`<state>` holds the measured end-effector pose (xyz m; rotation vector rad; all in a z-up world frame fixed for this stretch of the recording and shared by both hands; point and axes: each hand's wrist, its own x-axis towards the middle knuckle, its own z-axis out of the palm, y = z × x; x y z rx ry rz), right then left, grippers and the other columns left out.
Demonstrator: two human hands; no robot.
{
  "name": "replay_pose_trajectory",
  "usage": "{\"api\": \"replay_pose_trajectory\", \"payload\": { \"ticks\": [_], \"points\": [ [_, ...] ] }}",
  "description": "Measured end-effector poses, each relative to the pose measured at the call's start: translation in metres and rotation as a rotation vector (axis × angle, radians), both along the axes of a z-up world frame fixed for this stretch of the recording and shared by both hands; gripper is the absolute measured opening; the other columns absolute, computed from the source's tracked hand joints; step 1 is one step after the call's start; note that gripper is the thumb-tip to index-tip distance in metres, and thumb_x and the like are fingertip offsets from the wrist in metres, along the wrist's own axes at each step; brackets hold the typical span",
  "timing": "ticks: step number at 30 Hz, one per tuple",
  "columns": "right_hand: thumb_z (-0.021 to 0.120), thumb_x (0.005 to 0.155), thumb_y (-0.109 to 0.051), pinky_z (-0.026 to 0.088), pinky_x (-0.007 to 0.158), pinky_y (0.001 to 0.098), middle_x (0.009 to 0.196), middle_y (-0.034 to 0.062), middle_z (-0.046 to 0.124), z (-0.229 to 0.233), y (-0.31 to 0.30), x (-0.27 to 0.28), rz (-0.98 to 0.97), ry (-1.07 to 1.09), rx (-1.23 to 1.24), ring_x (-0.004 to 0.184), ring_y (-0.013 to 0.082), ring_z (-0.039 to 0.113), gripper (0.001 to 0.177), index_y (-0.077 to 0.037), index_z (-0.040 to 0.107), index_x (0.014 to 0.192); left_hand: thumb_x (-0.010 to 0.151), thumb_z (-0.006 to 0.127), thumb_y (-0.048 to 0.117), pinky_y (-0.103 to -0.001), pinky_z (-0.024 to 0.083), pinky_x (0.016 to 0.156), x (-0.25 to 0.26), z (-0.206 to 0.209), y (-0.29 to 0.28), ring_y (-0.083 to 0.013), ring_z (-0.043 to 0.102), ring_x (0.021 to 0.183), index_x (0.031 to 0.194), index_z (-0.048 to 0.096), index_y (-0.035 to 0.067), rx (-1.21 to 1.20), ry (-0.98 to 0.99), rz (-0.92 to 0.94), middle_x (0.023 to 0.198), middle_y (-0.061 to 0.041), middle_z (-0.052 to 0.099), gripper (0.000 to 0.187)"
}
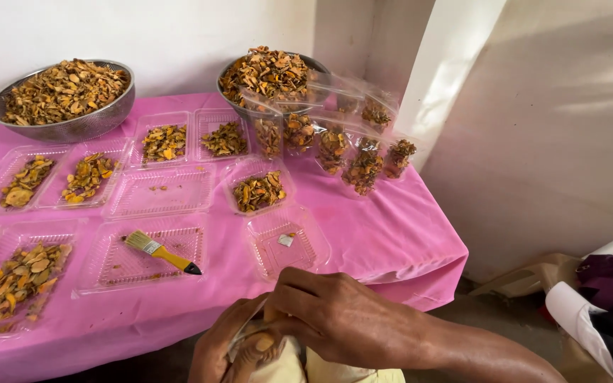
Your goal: Portioning dried tea leaves or herbs into plastic containers and bags on a table.
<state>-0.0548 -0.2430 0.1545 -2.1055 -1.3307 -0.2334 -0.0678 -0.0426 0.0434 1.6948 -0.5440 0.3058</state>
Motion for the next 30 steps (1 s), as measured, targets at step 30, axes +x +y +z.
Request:
{"api": "replay_pose_trajectory", "payload": {
  "ticks": [30],
  "points": [
    [0.059,0.105,-0.008,0.047,0.067,0.0386,0.086,0.0105,0.054,-0.057,-0.004,0.001,-0.166,-0.138,0.068,0.076,0.0279,0.051,0.014,-0.001,0.056,0.093,0.089,0.070,0.020,-0.025,0.062,0.067,-0.008,0.000,-0.023,-0.0131,0.075,0.080,0.083,0.074,0.005,-0.143,0.048,0.172,0.094,-0.008,0.079,0.016]
  ]
}}
